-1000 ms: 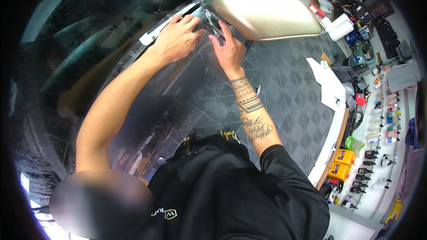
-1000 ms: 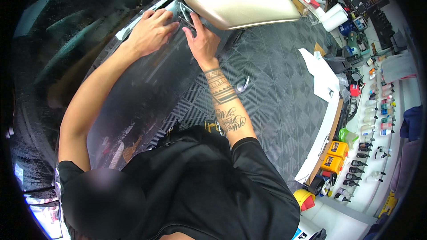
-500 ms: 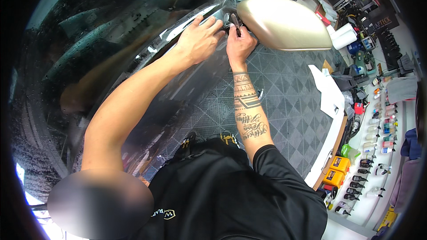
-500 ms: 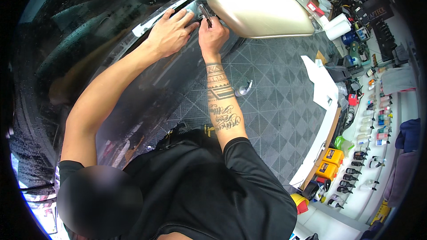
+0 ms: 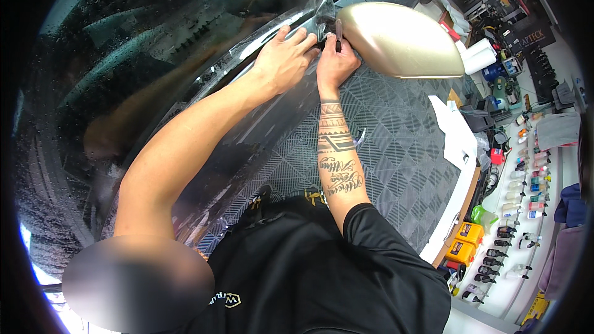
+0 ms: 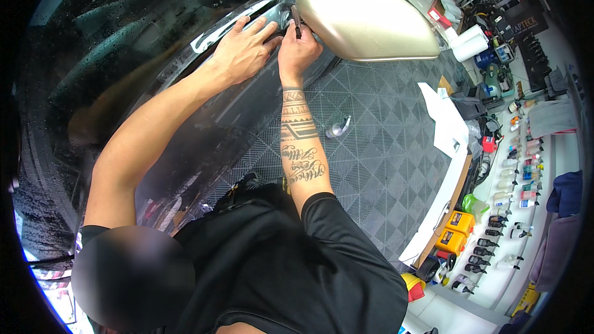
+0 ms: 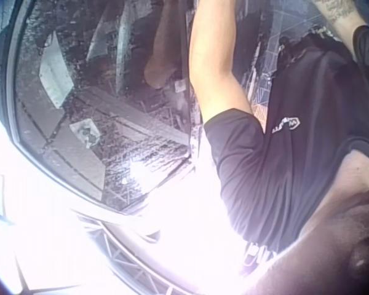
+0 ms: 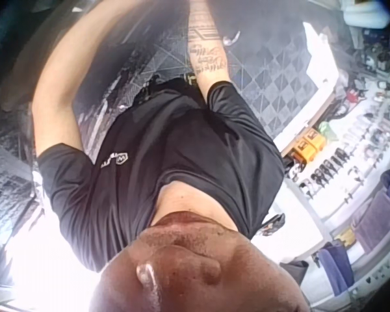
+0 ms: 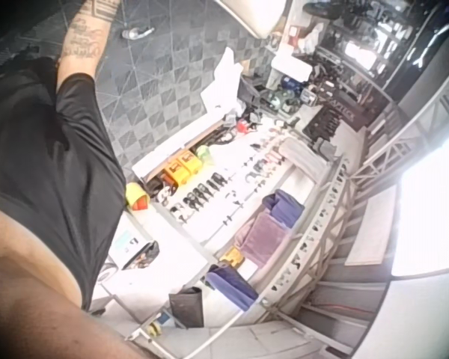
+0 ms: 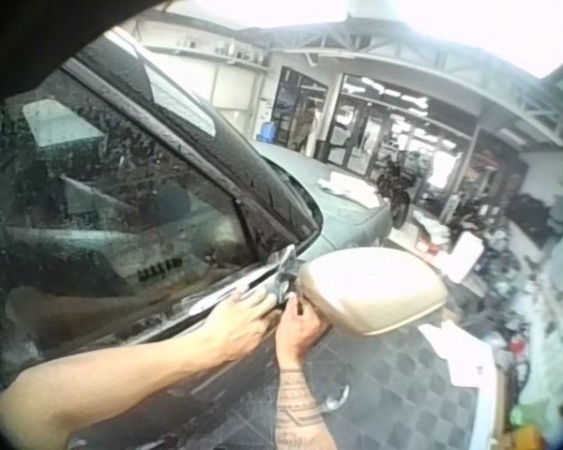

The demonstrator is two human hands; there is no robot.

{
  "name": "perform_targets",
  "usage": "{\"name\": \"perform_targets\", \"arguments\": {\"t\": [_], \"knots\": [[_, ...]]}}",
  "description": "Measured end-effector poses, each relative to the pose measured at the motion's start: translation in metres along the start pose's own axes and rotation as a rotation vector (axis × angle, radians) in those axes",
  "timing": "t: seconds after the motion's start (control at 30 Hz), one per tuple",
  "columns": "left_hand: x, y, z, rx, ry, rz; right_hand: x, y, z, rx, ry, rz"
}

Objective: The person applies a transparent protective film to the front fender of a car. They use a spray bottle to wet the surface, a yellow squeegee to smooth the film, and a green plastic tool to tuck the edges into seams around the side mirror and body lines.

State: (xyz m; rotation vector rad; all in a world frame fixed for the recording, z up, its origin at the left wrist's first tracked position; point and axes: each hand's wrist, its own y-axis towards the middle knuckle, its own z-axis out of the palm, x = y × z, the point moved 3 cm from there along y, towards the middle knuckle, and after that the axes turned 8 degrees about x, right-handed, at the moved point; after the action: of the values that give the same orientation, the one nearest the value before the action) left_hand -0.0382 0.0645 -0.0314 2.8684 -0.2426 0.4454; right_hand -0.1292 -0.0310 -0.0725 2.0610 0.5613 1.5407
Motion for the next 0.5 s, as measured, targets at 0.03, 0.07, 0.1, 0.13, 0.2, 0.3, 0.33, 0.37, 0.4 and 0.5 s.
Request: {"name": "perform_targets", "arguments": {"t": [0.03,0.07,0.1,0.13,0.2,0.3,0.33,0.37,0.4,0.5], "knots": [[0.000,0.000,0.001,0.001,0.004,-0.001,0.001,0.000,0.000,0.007,-0.030,-0.015],[0.000,-0.001,0.001,-0.013,-0.026,0.004,0.001,0.001,0.000,0.015,-0.060,-0.030],[0.000,-0.001,0.000,-0.026,-0.053,0.008,0.002,0.001,0.001,0.015,-0.078,-0.057],[0.001,-0.002,0.000,-0.039,-0.080,0.012,0.002,0.001,0.001,0.015,-0.097,-0.083],[0.003,0.002,-0.002,-0.025,-0.064,0.020,-0.003,0.003,0.000,-0.006,-0.111,-0.185],[0.004,0.004,-0.003,0.003,-0.036,0.032,-0.012,0.007,0.000,0.028,-0.105,-0.335],[0.006,0.001,-0.001,0.020,-0.022,0.027,-0.005,0.005,-0.001,0.108,-0.101,-0.339],[0.009,-0.002,0.001,0.023,-0.016,0.018,0.003,0.002,-0.003,0.187,-0.096,-0.342],[0.008,-0.002,0.003,0.021,-0.015,0.013,0.005,0.001,-0.009,0.272,-0.152,-0.311],[0.009,-0.001,0.006,-0.114,-0.002,0.020,-0.002,0.004,-0.013,0.315,-0.112,-0.399]]}}
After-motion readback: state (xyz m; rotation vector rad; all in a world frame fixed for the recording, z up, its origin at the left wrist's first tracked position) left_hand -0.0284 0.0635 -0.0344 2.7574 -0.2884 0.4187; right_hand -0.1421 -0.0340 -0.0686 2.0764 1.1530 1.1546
